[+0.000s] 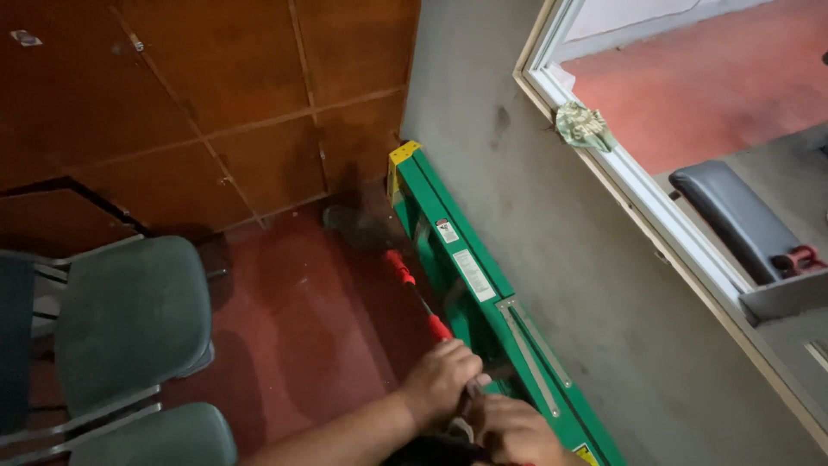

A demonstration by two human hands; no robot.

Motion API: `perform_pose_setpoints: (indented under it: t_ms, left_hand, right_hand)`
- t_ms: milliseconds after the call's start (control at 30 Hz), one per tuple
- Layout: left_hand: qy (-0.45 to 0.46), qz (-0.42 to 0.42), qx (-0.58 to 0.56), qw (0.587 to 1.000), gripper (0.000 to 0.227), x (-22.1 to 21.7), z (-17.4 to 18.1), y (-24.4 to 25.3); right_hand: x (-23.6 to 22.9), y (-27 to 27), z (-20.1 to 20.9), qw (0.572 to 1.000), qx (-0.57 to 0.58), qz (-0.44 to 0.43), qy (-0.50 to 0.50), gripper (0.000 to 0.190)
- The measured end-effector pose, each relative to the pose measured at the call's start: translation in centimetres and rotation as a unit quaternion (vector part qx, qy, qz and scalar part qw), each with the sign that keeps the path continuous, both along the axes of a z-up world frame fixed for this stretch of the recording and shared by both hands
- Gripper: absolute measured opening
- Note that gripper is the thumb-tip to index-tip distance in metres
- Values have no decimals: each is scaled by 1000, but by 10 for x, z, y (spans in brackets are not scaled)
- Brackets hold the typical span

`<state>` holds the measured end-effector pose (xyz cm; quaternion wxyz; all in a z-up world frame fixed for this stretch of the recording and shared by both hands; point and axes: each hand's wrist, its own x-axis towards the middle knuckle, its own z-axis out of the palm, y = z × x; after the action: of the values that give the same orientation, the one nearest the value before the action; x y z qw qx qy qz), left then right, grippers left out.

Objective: Wiping stadium-style chairs and mopping the floor in a gym seating area.

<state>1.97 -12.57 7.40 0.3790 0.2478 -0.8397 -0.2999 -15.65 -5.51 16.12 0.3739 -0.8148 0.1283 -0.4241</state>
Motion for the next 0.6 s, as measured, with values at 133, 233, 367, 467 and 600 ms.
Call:
perform_pose_setpoints:
  t_ms: [133,233,367,467,600]
  left_hand:
    - [7,16,-28,999,14,4,-81,-45]
    - [-144,113,-50,982,12,11,-129,-96]
    - [-159,199,-114,960,16,18,-127,-131]
    - [-132,252,-142,948,28,14,-122,-135]
    - [-90,121,-72,986,14,-11,-130,-107]
  right_hand:
    - [16,-27,-49,993,-39,-77,83,30]
    - [33,-65,-72,995,4,-69,78,30]
    - [44,-103,-98,992,6,-84,98,34]
    - [41,-101,-98,984,52,-112,126,34]
    - [16,-50,-56,975,60,-188,102,28]
